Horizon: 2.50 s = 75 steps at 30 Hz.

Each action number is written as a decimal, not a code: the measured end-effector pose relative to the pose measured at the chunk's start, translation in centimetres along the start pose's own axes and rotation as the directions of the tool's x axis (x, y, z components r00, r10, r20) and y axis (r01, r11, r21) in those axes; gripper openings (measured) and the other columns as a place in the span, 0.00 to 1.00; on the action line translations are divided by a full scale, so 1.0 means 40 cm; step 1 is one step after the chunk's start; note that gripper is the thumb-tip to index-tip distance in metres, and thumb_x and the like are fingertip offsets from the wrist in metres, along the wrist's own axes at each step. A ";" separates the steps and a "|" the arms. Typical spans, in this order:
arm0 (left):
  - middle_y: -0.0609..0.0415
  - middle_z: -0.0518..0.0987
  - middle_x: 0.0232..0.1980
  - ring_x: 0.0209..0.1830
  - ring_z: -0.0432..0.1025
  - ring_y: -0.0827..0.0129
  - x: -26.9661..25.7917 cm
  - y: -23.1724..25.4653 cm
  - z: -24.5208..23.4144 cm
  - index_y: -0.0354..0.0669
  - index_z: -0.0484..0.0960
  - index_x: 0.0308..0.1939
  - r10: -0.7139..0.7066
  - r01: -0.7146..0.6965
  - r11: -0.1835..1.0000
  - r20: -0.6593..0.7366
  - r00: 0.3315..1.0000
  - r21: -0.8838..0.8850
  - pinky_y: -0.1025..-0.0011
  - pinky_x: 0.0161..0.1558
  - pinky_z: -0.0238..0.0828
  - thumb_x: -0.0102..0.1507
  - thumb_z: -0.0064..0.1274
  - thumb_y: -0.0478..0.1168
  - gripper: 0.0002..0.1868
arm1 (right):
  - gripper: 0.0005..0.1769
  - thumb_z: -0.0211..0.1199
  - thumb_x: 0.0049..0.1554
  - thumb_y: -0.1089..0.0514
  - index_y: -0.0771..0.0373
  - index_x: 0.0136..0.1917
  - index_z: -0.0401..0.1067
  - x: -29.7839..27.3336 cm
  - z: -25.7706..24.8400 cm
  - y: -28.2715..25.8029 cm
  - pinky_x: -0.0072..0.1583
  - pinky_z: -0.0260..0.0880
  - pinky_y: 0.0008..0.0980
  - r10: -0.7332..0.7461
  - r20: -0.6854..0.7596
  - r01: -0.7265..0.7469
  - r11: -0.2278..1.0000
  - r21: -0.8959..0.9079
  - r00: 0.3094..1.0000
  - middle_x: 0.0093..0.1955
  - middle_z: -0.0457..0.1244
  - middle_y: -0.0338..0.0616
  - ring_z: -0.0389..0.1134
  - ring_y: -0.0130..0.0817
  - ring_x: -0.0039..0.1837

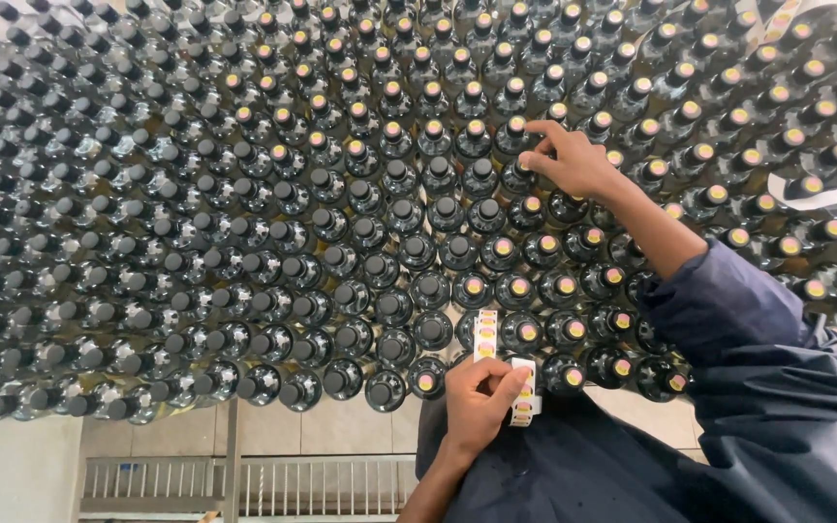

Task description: Applying small circular stickers to the caps of a large array of bottles organized in a grid.

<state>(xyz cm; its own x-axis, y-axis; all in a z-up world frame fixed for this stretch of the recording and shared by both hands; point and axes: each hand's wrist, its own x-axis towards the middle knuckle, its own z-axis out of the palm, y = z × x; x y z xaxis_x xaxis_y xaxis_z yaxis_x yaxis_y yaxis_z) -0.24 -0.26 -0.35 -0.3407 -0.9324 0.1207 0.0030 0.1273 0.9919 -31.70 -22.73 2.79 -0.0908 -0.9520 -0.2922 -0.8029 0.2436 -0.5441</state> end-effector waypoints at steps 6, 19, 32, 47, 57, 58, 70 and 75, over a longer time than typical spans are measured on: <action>0.63 0.73 0.22 0.24 0.63 0.75 -0.003 0.002 -0.002 0.45 0.86 0.26 -0.001 0.001 1.000 -0.022 1.000 0.025 0.70 0.30 0.61 0.68 0.65 0.48 0.18 | 0.20 0.66 0.67 0.33 0.50 0.49 0.80 0.090 0.073 0.106 0.46 0.59 0.35 -0.087 -0.166 0.090 0.996 0.014 0.982 0.44 0.70 0.32 0.68 0.27 0.47; 0.63 0.71 0.22 0.23 0.60 0.76 -0.051 0.033 0.030 0.45 0.82 0.24 0.027 -0.023 0.999 -0.173 0.984 0.027 0.71 0.28 0.58 0.69 0.64 0.48 0.20 | 0.23 0.58 0.72 0.34 0.52 0.56 0.83 0.097 0.076 0.152 0.42 0.56 0.34 -0.187 -0.121 0.189 0.982 -0.002 0.975 0.42 0.70 0.34 0.66 0.29 0.42; 0.61 0.61 0.16 0.17 0.59 0.82 -0.134 0.026 0.080 0.40 0.84 0.26 0.034 -0.076 0.995 -0.464 0.885 -0.072 0.77 0.22 0.59 0.66 0.73 0.46 0.19 | 0.14 0.80 0.53 0.50 0.53 0.51 0.86 -0.600 0.112 -0.207 0.52 0.82 0.37 -0.735 0.083 0.650 0.641 0.408 0.673 0.45 0.77 0.38 0.81 0.41 0.49; 0.57 0.67 0.20 0.13 0.64 0.73 -0.163 -0.019 0.038 0.37 0.93 0.42 0.315 -0.253 0.948 -0.477 0.820 0.192 0.77 0.20 0.63 0.64 0.72 0.35 0.05 | 0.05 0.74 0.58 0.59 0.55 0.49 0.87 -0.620 0.151 -0.237 0.47 0.83 0.34 -0.729 -0.051 0.691 0.622 0.368 0.683 0.44 0.78 0.38 0.81 0.38 0.45; 0.60 0.63 0.19 0.13 0.63 0.74 -0.095 -0.018 -0.054 0.39 0.91 0.38 0.298 -0.263 0.954 -0.381 0.875 0.143 0.77 0.19 0.61 0.62 0.74 0.35 0.06 | 0.02 0.74 0.58 0.60 0.55 0.46 0.85 -0.580 0.155 -0.292 0.47 0.84 0.33 -0.655 -0.019 0.603 0.684 0.409 0.755 0.44 0.77 0.38 0.79 0.36 0.44; 0.60 0.63 0.19 0.13 0.63 0.74 -0.081 -0.017 -0.062 0.39 0.91 0.38 0.300 -0.266 0.954 -0.374 0.878 0.140 0.77 0.19 0.61 0.62 0.74 0.35 0.06 | 0.02 0.74 0.58 0.60 0.55 0.46 0.85 -0.573 0.154 -0.294 0.47 0.84 0.33 -0.651 -0.025 0.602 0.687 0.407 0.759 0.44 0.77 0.38 0.79 0.36 0.44; 0.60 0.63 0.20 0.13 0.65 0.72 -0.051 -0.011 -0.102 0.42 0.91 0.38 0.249 -0.231 0.968 -0.275 0.929 0.097 0.76 0.19 0.63 0.63 0.73 0.35 0.04 | 0.02 0.76 0.57 0.59 0.54 0.45 0.87 -0.562 0.179 -0.290 0.46 0.83 0.29 -0.620 -0.113 0.611 0.694 0.380 0.776 0.46 0.77 0.37 0.79 0.33 0.45; 0.59 0.62 0.18 0.13 0.64 0.70 -0.049 0.000 -0.103 0.43 0.86 0.31 0.223 -0.198 0.972 -0.225 0.949 0.129 0.76 0.18 0.62 0.63 0.76 0.43 0.13 | 0.00 0.76 0.56 0.60 0.56 0.43 0.86 -0.552 0.167 -0.289 0.45 0.82 0.32 -0.580 -0.131 0.572 0.694 0.437 0.804 0.45 0.77 0.39 0.79 0.34 0.44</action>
<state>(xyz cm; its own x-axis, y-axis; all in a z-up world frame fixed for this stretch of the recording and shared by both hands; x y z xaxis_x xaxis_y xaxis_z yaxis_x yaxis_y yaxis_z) 4.30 0.19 -0.42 -0.1112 -0.9320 0.3449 -0.0512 0.3520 0.9346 -16.48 -3.28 10.25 0.3159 -0.9308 0.1839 -0.3512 -0.2948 -0.8887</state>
